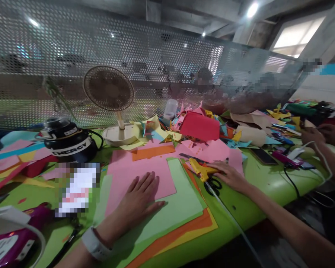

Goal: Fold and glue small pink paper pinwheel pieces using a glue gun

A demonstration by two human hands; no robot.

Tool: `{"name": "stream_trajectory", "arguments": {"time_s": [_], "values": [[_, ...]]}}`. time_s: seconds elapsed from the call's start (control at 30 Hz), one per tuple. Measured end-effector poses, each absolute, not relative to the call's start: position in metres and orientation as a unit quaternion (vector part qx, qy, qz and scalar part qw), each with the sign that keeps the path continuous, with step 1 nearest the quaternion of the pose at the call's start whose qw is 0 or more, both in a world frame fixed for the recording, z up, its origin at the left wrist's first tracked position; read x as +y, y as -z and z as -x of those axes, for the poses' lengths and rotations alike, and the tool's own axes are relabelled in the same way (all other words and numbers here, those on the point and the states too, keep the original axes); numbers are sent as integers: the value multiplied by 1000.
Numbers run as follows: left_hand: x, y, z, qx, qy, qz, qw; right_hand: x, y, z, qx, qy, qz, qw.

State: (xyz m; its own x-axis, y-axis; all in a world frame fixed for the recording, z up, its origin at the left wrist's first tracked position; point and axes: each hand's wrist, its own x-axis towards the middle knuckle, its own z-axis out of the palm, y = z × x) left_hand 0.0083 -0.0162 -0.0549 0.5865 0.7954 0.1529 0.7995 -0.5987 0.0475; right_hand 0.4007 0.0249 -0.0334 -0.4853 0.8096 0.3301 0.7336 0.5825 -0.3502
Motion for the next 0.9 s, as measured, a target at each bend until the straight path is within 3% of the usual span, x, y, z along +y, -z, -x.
{"name": "stream_trajectory", "arguments": {"time_s": [0.23,0.47,0.9], "values": [[-16,55,-8,-446,80,892,10,29,32,-412,-843,-47,465,267],[-16,61,-5,-439,85,894,28,6,16,-423,-834,-171,466,239],[-14,69,-3,-436,109,892,44,24,2,-440,-772,-199,543,264]]}}
